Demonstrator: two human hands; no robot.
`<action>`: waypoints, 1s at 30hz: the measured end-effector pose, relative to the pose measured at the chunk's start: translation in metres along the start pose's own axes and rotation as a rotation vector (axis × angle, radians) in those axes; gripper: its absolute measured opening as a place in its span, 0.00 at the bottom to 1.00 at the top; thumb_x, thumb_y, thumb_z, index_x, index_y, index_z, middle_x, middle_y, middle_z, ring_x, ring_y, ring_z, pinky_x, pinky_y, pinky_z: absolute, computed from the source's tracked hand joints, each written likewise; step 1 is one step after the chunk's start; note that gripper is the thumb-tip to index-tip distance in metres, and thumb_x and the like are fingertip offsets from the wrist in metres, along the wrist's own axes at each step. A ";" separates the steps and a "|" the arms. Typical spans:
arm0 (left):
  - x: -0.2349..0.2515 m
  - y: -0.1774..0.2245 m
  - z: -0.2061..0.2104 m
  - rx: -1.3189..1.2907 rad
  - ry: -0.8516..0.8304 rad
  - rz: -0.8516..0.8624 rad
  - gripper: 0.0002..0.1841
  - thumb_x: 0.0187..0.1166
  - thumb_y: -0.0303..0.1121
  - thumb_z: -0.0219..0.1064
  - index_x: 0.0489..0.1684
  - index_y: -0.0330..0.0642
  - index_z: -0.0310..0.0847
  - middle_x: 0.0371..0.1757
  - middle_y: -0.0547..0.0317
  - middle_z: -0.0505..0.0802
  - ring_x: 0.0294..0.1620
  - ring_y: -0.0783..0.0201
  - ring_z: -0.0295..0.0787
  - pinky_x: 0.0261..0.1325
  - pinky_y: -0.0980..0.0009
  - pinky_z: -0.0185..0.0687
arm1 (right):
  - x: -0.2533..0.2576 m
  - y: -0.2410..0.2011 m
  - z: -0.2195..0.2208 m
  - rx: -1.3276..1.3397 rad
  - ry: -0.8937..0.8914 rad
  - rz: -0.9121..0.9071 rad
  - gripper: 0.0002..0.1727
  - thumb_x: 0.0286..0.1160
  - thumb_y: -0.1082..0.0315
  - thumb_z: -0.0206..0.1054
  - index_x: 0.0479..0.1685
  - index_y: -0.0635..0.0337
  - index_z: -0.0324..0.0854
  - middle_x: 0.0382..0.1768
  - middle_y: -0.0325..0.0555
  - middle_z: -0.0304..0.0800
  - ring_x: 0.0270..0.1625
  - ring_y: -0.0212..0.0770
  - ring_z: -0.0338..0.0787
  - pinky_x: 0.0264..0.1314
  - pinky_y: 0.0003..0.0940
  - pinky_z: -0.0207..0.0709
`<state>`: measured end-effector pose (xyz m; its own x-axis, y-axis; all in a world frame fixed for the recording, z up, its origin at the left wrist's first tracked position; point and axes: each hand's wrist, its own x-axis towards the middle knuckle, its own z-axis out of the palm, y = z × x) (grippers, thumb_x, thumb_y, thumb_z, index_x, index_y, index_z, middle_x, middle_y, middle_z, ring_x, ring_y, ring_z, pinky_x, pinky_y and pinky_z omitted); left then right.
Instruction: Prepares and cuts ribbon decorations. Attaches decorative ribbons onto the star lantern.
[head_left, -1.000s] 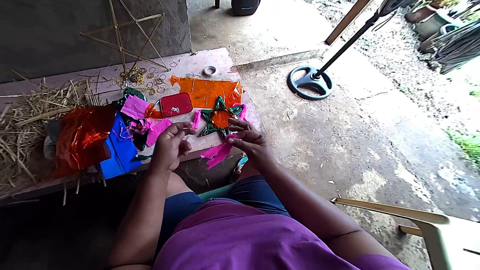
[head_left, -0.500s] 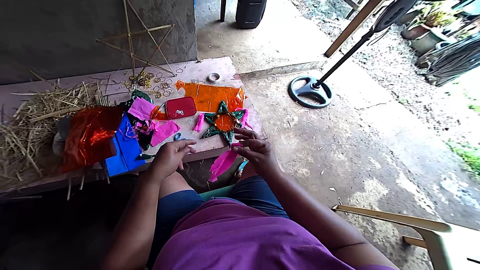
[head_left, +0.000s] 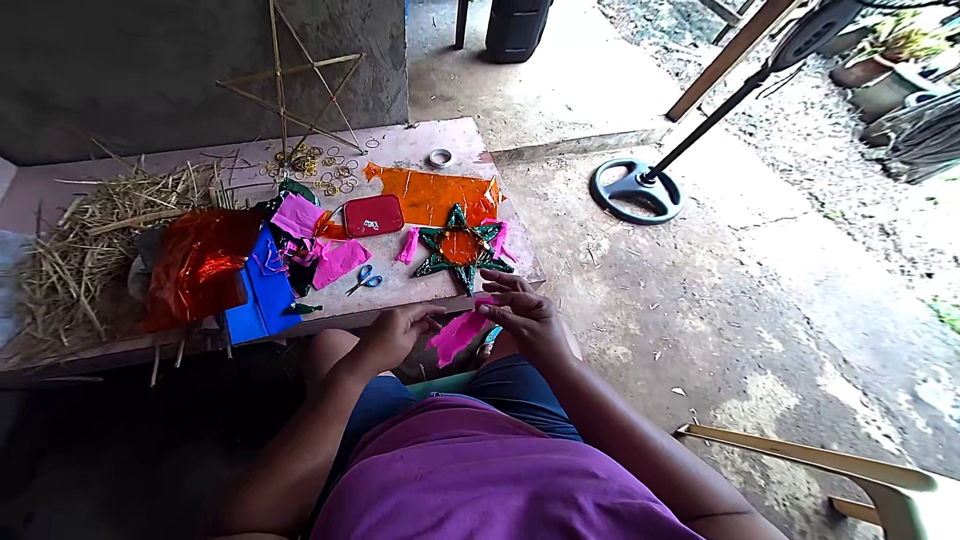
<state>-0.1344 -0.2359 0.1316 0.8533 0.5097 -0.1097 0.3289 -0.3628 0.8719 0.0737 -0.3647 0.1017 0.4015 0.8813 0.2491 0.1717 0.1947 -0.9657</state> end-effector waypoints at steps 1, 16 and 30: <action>-0.001 -0.002 0.003 -0.219 -0.002 -0.049 0.17 0.89 0.24 0.52 0.70 0.30 0.79 0.50 0.53 0.95 0.49 0.69 0.93 0.60 0.70 0.88 | -0.002 0.001 0.000 -0.008 0.006 0.000 0.06 0.70 0.67 0.75 0.29 0.59 0.91 0.71 0.45 0.86 0.71 0.35 0.85 0.71 0.34 0.82; 0.008 0.022 0.020 -0.444 0.034 0.077 0.14 0.73 0.25 0.73 0.55 0.31 0.88 0.52 0.57 0.88 0.42 0.78 0.83 0.46 0.83 0.82 | -0.009 -0.004 0.019 0.158 -0.051 0.120 0.04 0.70 0.70 0.75 0.30 0.59 0.92 0.70 0.45 0.86 0.69 0.36 0.86 0.69 0.35 0.83; 0.017 0.016 0.018 -0.487 -0.011 0.074 0.05 0.78 0.25 0.70 0.36 0.34 0.92 0.49 0.60 0.94 0.49 0.77 0.89 0.57 0.77 0.85 | -0.007 -0.001 0.023 0.236 -0.057 0.084 0.05 0.69 0.69 0.76 0.32 0.60 0.94 0.72 0.46 0.86 0.73 0.37 0.84 0.74 0.35 0.81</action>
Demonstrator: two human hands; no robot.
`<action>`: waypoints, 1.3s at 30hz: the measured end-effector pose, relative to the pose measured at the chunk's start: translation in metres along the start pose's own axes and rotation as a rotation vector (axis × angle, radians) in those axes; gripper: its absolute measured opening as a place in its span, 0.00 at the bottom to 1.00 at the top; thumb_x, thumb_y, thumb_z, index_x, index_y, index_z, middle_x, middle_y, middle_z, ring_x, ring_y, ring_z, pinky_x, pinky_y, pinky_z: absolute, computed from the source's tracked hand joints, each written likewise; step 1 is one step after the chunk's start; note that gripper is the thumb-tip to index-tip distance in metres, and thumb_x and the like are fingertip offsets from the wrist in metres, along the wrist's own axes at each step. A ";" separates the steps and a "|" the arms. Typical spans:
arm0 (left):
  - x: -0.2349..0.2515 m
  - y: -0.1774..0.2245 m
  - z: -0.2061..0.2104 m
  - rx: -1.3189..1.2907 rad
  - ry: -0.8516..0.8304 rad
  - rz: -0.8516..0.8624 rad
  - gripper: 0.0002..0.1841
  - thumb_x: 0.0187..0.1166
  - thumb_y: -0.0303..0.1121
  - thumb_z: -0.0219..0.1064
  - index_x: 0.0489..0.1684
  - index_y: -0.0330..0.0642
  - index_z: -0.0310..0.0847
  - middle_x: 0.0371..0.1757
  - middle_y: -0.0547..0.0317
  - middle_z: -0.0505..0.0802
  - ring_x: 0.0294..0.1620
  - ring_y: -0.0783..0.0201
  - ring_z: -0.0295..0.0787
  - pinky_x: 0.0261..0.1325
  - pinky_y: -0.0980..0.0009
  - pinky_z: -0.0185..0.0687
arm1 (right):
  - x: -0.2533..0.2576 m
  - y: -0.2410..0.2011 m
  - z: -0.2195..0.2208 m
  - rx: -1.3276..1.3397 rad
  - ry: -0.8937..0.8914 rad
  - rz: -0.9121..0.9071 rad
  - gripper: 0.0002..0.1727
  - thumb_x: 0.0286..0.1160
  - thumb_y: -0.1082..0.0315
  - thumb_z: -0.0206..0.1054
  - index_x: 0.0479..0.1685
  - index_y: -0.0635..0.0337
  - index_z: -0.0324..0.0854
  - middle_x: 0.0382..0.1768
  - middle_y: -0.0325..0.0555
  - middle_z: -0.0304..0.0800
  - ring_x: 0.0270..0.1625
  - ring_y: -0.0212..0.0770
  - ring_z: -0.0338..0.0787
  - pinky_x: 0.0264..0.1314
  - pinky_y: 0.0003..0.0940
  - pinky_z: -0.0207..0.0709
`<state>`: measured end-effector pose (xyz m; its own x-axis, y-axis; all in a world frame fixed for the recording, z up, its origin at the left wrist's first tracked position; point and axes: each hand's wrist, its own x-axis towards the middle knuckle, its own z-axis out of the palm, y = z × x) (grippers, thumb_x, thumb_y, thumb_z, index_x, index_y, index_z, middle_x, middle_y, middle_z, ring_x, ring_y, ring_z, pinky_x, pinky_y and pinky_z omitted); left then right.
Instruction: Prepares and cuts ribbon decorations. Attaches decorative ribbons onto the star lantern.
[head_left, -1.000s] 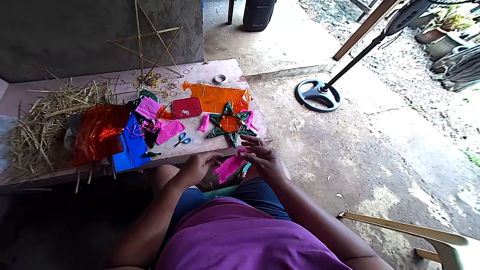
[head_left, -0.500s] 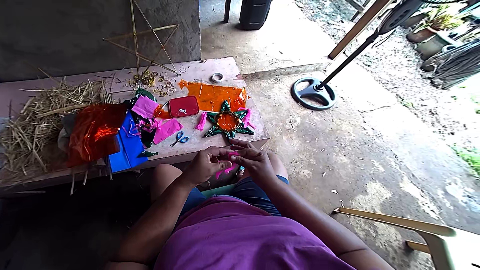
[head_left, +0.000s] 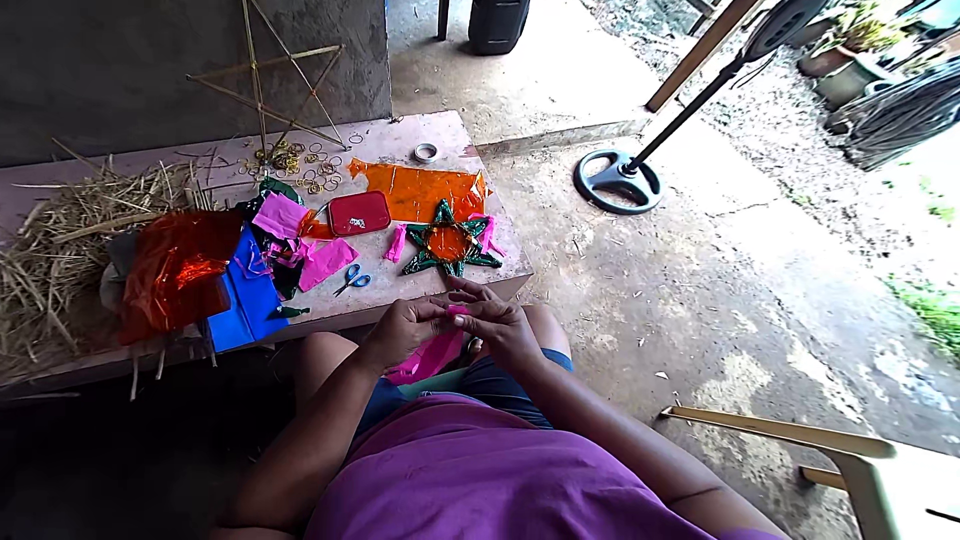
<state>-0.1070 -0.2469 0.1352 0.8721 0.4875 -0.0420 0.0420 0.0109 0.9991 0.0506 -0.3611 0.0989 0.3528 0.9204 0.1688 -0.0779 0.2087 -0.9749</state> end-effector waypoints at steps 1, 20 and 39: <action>0.000 0.001 0.000 -0.005 0.010 0.001 0.05 0.78 0.25 0.70 0.36 0.34 0.92 0.47 0.60 0.94 0.47 0.78 0.89 0.56 0.77 0.86 | 0.000 -0.001 0.000 -0.001 -0.008 -0.005 0.05 0.71 0.68 0.75 0.33 0.60 0.94 0.72 0.46 0.86 0.73 0.37 0.84 0.74 0.35 0.80; -0.001 0.019 -0.003 -0.023 0.107 0.068 0.06 0.78 0.21 0.67 0.33 0.34 0.89 0.43 0.60 0.92 0.40 0.75 0.89 0.48 0.77 0.87 | 0.012 -0.022 -0.004 -0.026 -0.056 -0.078 0.09 0.78 0.69 0.66 0.39 0.58 0.93 0.75 0.42 0.83 0.72 0.33 0.84 0.72 0.33 0.81; -0.002 0.059 0.000 -0.039 0.454 0.228 0.07 0.83 0.27 0.67 0.35 0.44 0.89 0.24 0.69 0.85 0.17 0.81 0.68 0.20 0.86 0.63 | 0.019 -0.030 0.013 -0.221 -0.120 -0.042 0.05 0.74 0.75 0.70 0.44 0.65 0.85 0.38 0.39 0.93 0.42 0.25 0.92 0.51 0.24 0.88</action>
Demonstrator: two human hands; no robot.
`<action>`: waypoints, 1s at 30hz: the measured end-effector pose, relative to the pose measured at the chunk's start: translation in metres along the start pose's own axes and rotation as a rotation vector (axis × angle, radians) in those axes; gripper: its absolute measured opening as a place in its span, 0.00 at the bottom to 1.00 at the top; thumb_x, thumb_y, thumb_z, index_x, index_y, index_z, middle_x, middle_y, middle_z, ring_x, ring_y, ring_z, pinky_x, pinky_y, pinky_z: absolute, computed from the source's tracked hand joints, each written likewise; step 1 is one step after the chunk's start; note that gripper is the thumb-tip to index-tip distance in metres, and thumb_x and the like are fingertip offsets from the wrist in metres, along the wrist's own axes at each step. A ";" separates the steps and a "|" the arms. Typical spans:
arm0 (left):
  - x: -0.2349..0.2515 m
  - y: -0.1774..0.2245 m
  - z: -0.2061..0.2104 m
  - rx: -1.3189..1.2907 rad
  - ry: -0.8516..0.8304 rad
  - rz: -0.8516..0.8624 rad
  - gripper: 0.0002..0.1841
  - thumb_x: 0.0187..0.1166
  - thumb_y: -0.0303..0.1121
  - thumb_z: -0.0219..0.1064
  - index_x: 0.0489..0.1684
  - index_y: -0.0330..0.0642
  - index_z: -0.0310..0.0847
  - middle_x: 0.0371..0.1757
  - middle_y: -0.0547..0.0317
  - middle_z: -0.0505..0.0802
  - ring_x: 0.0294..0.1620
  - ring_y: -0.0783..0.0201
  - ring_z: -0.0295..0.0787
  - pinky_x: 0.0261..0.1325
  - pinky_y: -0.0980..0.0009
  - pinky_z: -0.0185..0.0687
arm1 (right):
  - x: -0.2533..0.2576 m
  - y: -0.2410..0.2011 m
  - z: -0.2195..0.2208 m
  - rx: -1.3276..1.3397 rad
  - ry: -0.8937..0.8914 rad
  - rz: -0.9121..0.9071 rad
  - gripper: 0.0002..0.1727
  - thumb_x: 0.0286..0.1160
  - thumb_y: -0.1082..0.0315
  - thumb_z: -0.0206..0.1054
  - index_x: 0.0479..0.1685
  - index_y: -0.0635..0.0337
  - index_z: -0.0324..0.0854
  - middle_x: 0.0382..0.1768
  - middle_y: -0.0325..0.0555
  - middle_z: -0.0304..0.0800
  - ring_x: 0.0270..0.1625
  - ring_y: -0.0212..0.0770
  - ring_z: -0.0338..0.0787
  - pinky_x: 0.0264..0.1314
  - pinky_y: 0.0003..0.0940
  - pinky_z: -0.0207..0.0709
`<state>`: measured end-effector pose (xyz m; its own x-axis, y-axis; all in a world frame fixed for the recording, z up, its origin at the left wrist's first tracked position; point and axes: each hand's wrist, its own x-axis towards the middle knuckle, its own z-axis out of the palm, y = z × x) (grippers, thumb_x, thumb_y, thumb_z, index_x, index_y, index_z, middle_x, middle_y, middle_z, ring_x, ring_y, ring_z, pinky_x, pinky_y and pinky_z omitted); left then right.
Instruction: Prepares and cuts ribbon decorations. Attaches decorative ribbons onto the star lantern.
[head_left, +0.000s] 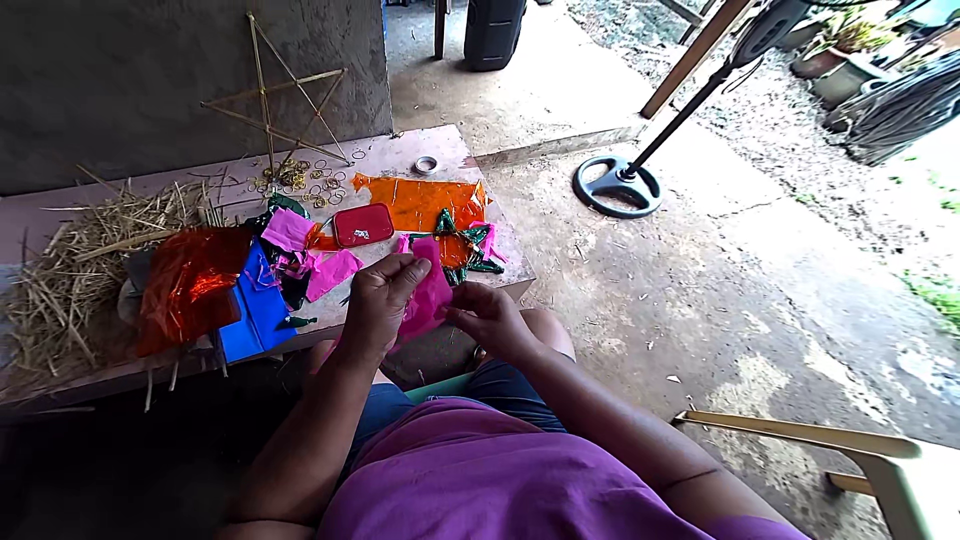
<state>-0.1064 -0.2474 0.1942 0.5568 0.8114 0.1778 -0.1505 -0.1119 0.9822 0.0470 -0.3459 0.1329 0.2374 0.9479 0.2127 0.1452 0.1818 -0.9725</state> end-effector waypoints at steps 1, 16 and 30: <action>0.000 0.002 0.001 -0.001 0.004 -0.013 0.07 0.83 0.27 0.67 0.35 0.44 0.90 0.24 0.69 0.84 0.17 0.81 0.68 0.20 0.86 0.63 | 0.000 0.003 0.002 -0.025 -0.003 -0.008 0.05 0.73 0.76 0.71 0.44 0.66 0.84 0.38 0.39 0.93 0.40 0.24 0.92 0.50 0.23 0.88; -0.002 -0.005 -0.004 0.122 -0.012 -0.023 0.06 0.81 0.27 0.69 0.33 0.42 0.90 0.25 0.68 0.86 0.18 0.80 0.70 0.22 0.84 0.64 | 0.015 0.004 -0.016 -0.116 0.075 -0.171 0.12 0.77 0.70 0.60 0.49 0.67 0.85 0.60 0.49 0.88 0.62 0.35 0.88 0.65 0.35 0.83; -0.005 -0.010 -0.003 0.185 -0.099 0.045 0.04 0.79 0.26 0.70 0.37 0.39 0.91 0.37 0.64 0.91 0.28 0.77 0.81 0.30 0.82 0.76 | 0.027 -0.036 -0.011 0.069 0.022 -0.183 0.05 0.73 0.75 0.70 0.31 0.63 0.91 0.67 0.45 0.86 0.61 0.31 0.88 0.60 0.28 0.86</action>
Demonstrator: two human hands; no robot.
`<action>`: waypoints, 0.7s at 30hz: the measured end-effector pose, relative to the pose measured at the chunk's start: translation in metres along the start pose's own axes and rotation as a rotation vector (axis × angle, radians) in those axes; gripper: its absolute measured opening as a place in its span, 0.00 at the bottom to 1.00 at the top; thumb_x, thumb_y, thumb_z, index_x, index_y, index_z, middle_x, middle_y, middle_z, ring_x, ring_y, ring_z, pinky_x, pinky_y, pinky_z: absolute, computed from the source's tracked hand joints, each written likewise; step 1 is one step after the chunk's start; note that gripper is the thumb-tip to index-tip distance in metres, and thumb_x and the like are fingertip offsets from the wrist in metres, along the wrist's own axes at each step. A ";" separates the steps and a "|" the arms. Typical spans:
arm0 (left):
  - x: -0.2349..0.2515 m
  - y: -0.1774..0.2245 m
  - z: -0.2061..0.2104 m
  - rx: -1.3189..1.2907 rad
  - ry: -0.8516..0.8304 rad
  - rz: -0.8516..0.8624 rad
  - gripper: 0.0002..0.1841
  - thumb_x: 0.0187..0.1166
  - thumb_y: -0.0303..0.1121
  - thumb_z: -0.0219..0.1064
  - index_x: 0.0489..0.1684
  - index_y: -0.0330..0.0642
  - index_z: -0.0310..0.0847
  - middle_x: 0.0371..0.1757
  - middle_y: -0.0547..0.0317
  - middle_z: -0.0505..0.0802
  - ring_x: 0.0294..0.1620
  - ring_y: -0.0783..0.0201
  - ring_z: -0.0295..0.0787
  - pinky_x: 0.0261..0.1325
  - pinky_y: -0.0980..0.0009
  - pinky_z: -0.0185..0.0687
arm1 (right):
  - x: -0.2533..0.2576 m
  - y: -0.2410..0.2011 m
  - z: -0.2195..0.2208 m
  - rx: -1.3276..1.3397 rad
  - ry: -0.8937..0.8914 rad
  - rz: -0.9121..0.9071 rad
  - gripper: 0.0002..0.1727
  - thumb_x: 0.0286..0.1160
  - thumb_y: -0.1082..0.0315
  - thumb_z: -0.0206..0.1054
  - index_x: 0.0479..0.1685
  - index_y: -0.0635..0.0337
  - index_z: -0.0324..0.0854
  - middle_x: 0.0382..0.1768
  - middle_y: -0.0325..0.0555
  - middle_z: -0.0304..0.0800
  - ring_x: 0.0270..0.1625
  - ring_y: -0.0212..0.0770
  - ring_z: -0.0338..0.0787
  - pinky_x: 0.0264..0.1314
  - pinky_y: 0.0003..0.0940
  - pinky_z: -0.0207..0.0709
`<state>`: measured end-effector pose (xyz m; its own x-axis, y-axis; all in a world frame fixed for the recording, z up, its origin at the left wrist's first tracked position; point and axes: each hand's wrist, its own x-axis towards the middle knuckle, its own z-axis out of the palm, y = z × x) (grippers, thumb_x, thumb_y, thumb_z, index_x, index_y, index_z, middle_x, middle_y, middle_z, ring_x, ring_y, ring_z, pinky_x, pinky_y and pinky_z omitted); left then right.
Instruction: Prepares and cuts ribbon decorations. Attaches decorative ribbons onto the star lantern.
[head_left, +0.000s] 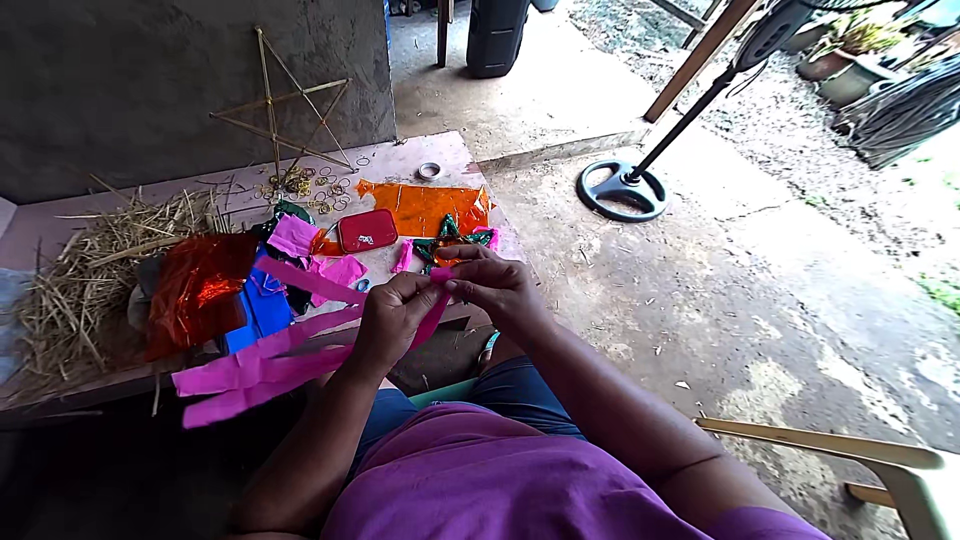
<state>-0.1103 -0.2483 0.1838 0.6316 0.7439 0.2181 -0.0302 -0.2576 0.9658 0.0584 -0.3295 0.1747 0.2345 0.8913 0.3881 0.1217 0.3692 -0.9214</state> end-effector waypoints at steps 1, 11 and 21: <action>0.000 0.000 0.000 -0.004 -0.002 -0.006 0.04 0.80 0.26 0.70 0.37 0.40 0.91 0.37 0.64 0.91 0.27 0.78 0.80 0.29 0.82 0.75 | 0.000 0.000 0.001 0.016 0.003 0.003 0.06 0.73 0.76 0.70 0.30 0.62 0.90 0.66 0.44 0.87 0.60 0.30 0.89 0.59 0.27 0.87; -0.002 0.000 0.003 -0.089 -0.032 -0.022 0.07 0.81 0.26 0.67 0.36 0.39 0.92 0.36 0.64 0.91 0.28 0.78 0.81 0.30 0.82 0.77 | -0.005 0.004 0.007 0.200 0.076 0.104 0.05 0.70 0.75 0.74 0.28 0.58 0.91 0.60 0.40 0.90 0.53 0.28 0.90 0.52 0.26 0.87; -0.003 0.002 0.004 -0.105 -0.043 -0.041 0.04 0.77 0.23 0.71 0.36 0.37 0.92 0.37 0.62 0.93 0.34 0.75 0.86 0.39 0.78 0.84 | -0.008 0.006 0.009 0.263 0.108 0.123 0.06 0.72 0.74 0.73 0.29 0.57 0.90 0.58 0.40 0.92 0.53 0.29 0.90 0.53 0.26 0.87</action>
<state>-0.1089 -0.2535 0.1842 0.6667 0.7247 0.1740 -0.0831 -0.1597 0.9837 0.0488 -0.3315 0.1658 0.3346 0.9057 0.2602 -0.1646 0.3280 -0.9302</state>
